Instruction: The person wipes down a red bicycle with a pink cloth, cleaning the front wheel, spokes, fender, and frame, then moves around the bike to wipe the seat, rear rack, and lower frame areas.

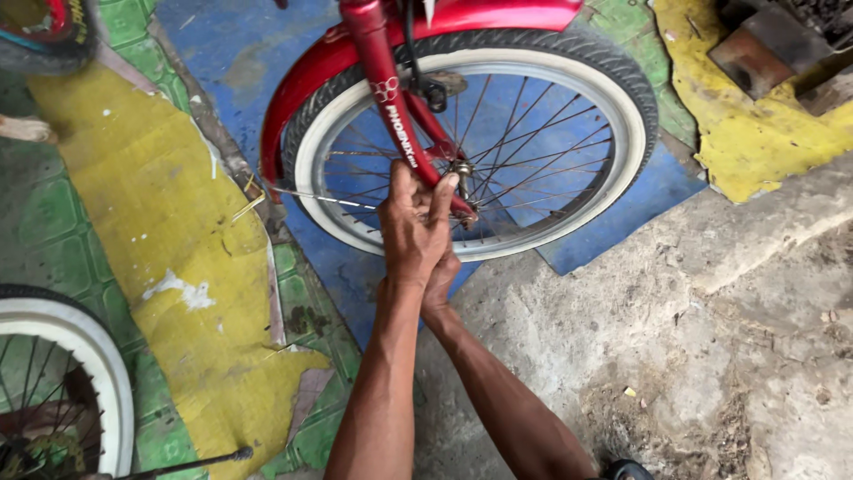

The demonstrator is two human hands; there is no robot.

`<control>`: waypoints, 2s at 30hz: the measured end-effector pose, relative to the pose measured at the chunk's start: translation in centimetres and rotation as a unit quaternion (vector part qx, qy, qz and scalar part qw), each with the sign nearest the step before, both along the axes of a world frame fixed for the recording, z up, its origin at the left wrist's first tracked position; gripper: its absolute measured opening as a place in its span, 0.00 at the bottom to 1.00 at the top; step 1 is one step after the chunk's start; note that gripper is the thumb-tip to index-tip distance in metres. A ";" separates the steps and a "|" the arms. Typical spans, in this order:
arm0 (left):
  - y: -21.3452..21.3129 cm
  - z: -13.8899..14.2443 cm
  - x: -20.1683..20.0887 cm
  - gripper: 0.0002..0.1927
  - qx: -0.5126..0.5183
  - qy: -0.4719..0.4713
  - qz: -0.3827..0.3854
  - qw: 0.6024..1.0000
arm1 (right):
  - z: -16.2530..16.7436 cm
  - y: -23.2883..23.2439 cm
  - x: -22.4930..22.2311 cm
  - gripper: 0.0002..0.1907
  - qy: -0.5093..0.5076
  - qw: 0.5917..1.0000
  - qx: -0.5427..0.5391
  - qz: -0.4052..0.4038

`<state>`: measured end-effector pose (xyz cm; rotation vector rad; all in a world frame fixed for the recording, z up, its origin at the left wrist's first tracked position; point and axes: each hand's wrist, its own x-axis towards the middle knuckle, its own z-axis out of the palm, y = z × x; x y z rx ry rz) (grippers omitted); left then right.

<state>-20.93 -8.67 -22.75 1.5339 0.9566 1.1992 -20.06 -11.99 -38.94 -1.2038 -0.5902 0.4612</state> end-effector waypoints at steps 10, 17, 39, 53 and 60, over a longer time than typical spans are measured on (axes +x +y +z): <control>0.0 0.2 -0.1 0.16 0.015 -0.014 -0.017 1.000 | -2.8 -1.6 3.3 0.11 -0.403 0.872 -0.227 0.157; -0.2 0.8 -0.2 0.14 0.014 0.000 -0.012 1.000 | -1.0 -4.8 8.8 0.06 -0.455 0.858 -0.224 0.087; -0.5 0.3 0.1 0.12 0.019 0.004 0.013 1.000 | 1.2 -5.6 19.3 0.11 0.655 0.729 0.043 0.194; -0.2 0.4 -0.2 0.12 -0.009 -0.048 -0.020 0.999 | 13.4 -6.0 21.8 0.08 0.262 0.961 -0.006 0.086; -0.1 0.5 0.4 0.12 0.014 -0.060 -0.030 0.998 | 6.6 -9.6 22.4 0.12 -0.380 0.901 -0.125 -0.166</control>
